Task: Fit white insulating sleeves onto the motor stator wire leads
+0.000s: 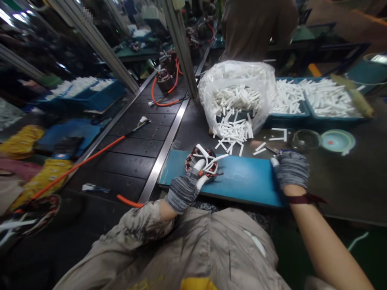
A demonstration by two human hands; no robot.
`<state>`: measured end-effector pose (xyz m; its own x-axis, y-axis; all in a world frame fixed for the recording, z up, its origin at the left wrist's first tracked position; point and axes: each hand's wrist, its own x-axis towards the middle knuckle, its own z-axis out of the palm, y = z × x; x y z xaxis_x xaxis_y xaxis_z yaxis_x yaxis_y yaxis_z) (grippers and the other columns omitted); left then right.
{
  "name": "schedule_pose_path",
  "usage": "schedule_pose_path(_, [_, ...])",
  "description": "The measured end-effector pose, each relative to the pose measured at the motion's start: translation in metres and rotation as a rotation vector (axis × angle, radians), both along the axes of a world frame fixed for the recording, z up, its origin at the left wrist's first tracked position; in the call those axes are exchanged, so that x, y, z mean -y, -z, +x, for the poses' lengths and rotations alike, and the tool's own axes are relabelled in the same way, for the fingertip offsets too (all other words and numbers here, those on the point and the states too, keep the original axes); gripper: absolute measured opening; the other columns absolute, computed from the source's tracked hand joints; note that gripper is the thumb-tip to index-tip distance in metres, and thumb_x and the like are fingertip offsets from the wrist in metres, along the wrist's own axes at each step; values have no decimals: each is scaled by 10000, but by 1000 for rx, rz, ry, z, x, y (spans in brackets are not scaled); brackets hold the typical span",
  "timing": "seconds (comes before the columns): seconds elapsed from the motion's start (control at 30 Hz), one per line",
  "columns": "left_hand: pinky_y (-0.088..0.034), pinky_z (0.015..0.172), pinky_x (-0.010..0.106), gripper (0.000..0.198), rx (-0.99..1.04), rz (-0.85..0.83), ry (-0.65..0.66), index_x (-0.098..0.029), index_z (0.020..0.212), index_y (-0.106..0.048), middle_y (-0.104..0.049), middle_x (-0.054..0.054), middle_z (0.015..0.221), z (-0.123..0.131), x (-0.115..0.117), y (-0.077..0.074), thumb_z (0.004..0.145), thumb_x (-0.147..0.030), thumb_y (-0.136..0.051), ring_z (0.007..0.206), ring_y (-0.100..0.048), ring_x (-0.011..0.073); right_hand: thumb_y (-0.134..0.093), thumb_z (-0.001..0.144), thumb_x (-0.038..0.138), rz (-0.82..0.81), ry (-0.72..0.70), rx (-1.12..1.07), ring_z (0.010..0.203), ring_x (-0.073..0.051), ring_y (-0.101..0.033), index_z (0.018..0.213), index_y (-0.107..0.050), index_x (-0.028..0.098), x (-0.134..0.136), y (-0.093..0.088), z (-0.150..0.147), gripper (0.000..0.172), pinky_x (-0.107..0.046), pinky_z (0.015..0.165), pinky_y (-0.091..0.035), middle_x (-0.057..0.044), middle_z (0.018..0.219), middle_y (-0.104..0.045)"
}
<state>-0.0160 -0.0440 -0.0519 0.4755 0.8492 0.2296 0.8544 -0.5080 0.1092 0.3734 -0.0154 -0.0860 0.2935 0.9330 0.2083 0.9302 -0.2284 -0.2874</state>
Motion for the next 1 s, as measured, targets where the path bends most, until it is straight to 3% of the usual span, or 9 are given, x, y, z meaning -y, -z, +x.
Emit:
schedule_pose_path(0.17, [-664, 883, 289, 350, 50, -62, 130, -267, 1407, -736, -794, 78, 1335, -5, -8, -4, 1093, -281, -583, 1134, -799, 218, -637, 788, 414, 0, 33, -6, 877, -383, -623, 657, -658, 255, -5, 9, -6, 207, -557, 790, -450, -214, 827, -678])
schedule_pose_path(0.37, [-670, 894, 296, 375, 62, -73, 117, -288, 1432, -731, -773, 89, 1379, -8, -8, -2, 1069, -275, -633, 1166, -791, 229, -679, 731, 346, 4, 31, -103, 931, -430, -674, 533, -482, 270, -20, -10, -11, 289, -603, 867, -477, -219, 753, -671])
schedule_pose_path(0.5, [-650, 1011, 310, 375, 166, -85, 155, -265, 1449, -705, -766, 57, 1399, -10, -11, 2, 1093, -323, -603, 1268, -748, 203, -632, 849, 454, 114, 24, -274, 1019, -386, -718, 771, -636, 259, -1, -27, -39, 210, -573, 963, -548, -183, 921, -748])
schedule_pose_path(0.57, [-638, 1050, 318, 387, 203, -89, 179, -259, 1472, -684, -761, 47, 1410, -11, -12, 4, 1107, -329, -574, 1292, -736, 196, -677, 869, 520, 175, -62, -549, 962, -344, -745, 949, -700, 244, 20, -33, -66, 288, -553, 945, -595, -147, 966, -774])
schedule_pose_path(0.63, [-627, 1079, 319, 391, 231, -68, 199, -249, 1480, -677, -764, 49, 1405, -12, -12, 4, 1112, -317, -565, 1302, -731, 195, -716, 867, 569, 134, -178, -717, 905, -302, -770, 1078, -726, 252, 40, -36, -95, 382, -506, 892, -641, -95, 979, -803])
schedule_pose_path(0.77, [-611, 1113, 308, 380, 253, -13, 236, -238, 1462, -691, -767, 58, 1398, -14, -12, 7, 1097, -258, -586, 1290, -737, 185, -798, 838, 497, 16, -262, -984, 932, -290, -789, 1002, -795, 242, 57, -34, -133, 303, -468, 895, -663, -98, 1049, -831])
schedule_pose_path(1.0, [-636, 1077, 314, 363, 282, 26, 238, -206, 1434, -701, -784, 67, 1362, -15, -14, 12, 1119, -314, -557, 1252, -758, 186, -764, 903, 461, -14, -532, -904, 1003, -282, -795, 1065, -855, 268, 38, -34, -132, 268, -443, 979, -641, -58, 1084, -846])
